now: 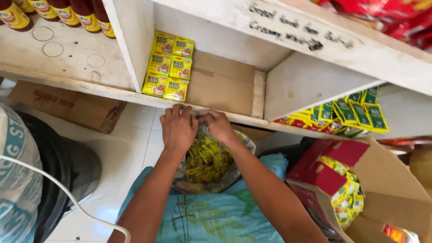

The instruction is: Stocking and organizing small seasoning packets on a low shelf in a grocery store.

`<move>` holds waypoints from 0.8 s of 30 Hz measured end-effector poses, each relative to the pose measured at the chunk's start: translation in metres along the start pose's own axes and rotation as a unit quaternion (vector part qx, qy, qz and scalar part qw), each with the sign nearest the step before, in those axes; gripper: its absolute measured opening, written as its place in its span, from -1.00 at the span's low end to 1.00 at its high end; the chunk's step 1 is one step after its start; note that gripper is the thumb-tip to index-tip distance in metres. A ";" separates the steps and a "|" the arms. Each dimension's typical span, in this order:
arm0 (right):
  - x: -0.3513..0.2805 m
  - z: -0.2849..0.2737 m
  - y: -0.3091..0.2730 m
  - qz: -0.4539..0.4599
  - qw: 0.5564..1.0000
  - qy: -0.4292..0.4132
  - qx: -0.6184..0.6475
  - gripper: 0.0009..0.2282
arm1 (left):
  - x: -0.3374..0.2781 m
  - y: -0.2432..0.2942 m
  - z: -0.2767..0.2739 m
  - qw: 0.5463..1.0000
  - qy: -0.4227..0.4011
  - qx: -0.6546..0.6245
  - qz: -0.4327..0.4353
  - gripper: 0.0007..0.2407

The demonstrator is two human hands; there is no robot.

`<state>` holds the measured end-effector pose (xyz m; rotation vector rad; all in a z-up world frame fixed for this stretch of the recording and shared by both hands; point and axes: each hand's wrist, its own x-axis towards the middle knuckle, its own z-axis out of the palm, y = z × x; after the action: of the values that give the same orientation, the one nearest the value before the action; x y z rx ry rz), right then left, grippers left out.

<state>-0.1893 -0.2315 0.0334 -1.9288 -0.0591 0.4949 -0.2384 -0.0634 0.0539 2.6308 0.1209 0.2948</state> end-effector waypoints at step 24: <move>-0.058 0.035 0.186 0.064 0.895 -0.177 -0.404 -0.61 | -0.137 -0.050 0.262 0.884 -0.381 -0.086 -0.258 -0.78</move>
<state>-0.2897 -0.2920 -0.1262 -2.6332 -0.4361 1.0272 -0.3133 -0.1591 -0.2202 2.2350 0.4820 -0.8583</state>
